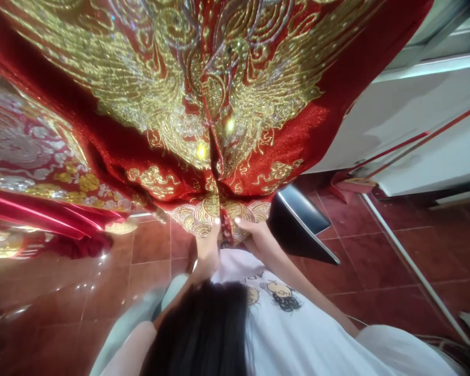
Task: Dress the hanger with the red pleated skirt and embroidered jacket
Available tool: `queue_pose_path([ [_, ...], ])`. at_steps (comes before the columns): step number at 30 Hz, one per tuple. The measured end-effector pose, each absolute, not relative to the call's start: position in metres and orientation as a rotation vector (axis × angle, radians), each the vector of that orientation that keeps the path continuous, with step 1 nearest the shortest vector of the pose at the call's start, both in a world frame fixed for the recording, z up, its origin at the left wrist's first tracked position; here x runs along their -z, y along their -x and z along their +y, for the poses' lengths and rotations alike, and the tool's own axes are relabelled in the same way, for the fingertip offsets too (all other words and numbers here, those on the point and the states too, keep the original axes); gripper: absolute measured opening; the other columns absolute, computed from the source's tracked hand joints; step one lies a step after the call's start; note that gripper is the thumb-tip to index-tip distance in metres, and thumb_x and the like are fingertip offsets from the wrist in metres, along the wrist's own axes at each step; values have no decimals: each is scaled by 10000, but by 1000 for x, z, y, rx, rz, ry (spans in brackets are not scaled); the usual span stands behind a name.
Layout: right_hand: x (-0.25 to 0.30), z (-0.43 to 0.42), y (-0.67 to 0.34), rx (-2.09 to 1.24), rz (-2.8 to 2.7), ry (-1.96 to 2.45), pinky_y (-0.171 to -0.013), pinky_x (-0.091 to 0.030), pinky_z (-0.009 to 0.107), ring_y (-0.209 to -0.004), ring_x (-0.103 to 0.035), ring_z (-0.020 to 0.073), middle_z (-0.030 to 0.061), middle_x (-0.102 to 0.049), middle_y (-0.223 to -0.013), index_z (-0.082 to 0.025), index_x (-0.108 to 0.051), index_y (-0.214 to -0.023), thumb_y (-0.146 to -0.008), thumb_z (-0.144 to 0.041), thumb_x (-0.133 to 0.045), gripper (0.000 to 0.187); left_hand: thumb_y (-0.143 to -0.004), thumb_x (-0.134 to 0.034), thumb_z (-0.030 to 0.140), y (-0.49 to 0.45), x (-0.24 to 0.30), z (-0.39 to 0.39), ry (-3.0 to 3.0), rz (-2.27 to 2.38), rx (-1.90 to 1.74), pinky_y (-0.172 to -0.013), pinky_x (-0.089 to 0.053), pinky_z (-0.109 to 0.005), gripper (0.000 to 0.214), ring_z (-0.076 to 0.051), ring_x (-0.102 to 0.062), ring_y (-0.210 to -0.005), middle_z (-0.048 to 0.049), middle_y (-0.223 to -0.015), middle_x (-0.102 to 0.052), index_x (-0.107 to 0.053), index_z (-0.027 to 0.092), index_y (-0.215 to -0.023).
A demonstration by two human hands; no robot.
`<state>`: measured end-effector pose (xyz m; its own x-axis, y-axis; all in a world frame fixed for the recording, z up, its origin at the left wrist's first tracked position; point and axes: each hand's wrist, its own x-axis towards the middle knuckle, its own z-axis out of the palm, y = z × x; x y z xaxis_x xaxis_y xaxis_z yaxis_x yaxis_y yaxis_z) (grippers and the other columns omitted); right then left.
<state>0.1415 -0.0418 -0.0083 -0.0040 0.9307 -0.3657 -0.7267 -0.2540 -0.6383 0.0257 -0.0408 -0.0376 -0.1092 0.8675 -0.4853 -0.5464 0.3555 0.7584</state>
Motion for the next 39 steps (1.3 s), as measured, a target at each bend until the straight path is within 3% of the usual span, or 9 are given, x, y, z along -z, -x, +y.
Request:
queue_pose_path([
  [4,-1,-44,-134,-1536,-308,925,-824,-581,379,-897,-686,224,23,-719,-829,-177,-648,-1017,-638,-193,-792,405,-684,-830,455,-31,21,-38,-263,1122,-1191,-860,-537,-303,406,-193,-689,-917,-27,-877,-726,-682,195,-958],
  [11,-5,-45,-129,-1456,-326,960,-736,-588,395,-727,-669,216,18,-683,-707,-161,-660,-912,-621,-252,-810,341,-564,-818,647,-22,7,-39,-414,920,-1160,-628,-511,-255,551,-132,-608,-633,6,-669,-627,-658,166,-779],
  [17,-3,-42,-122,-1307,-368,1019,-836,-564,414,-831,-675,231,20,-696,-742,-178,-676,-897,-610,-271,-806,328,-673,-823,448,-23,4,-34,-852,1104,-1223,-560,-438,-189,346,-73,-525,-556,19,-657,-615,-636,159,-706],
  [22,19,-46,-124,-1257,-457,1065,-874,-550,390,-890,-675,224,51,-724,-894,-199,-687,-972,-650,-339,-789,365,-742,-764,353,-22,3,-29,-1024,1250,-1209,-597,-474,-201,212,-102,-585,-599,-7,-667,-663,-690,154,-726],
  [28,4,-54,-188,-1804,-1564,1021,-542,-506,228,-608,-643,144,26,-711,-715,-177,-739,-870,-776,-344,-730,192,-747,-761,286,-3,-12,-28,-1218,1346,-1268,-573,-481,-183,140,-105,-620,-594,-10,-667,-699,-710,164,-702],
  [31,-32,-37,-208,-1452,-1816,1044,-580,-518,199,-664,-668,118,27,-743,-854,-200,-748,-1011,-849,-221,-652,189,-769,-746,260,2,-20,-30,-1377,1291,-1200,-603,-498,-185,109,-117,-649,-645,-14,-708,-711,-716,173,-711],
  [33,-51,-17,-206,-1102,-1947,1016,-785,-554,230,-938,-685,127,41,-699,-1176,-242,-691,-1197,-907,-180,-565,323,-791,-731,256,5,-22,-31,-1466,1273,-1177,-628,-507,-193,97,-125,-658,-678,-18,-740,-719,-724,183,-728],
  [35,-58,3,-196,-946,-2115,872,-949,-521,269,-1121,-633,142,28,-635,-1305,-258,-679,-1223,-913,-177,-564,341,-808,-719,267,9,-22,-31,-1536,1284,-1168,-646,-512,-204,91,-134,-665,-704,-24,-771,-729,-734,193,-758],
  [39,-52,24,-175,-777,-2338,790,-835,-540,248,-891,-666,120,30,-701,-990,-200,-740,-952,-940,-187,-545,196,-821,-695,269,15,-21,-30,-1620,1420,-1088,-633,-489,-221,90,-150,-663,-688,-29,-755,-729,-732,196,-784],
])
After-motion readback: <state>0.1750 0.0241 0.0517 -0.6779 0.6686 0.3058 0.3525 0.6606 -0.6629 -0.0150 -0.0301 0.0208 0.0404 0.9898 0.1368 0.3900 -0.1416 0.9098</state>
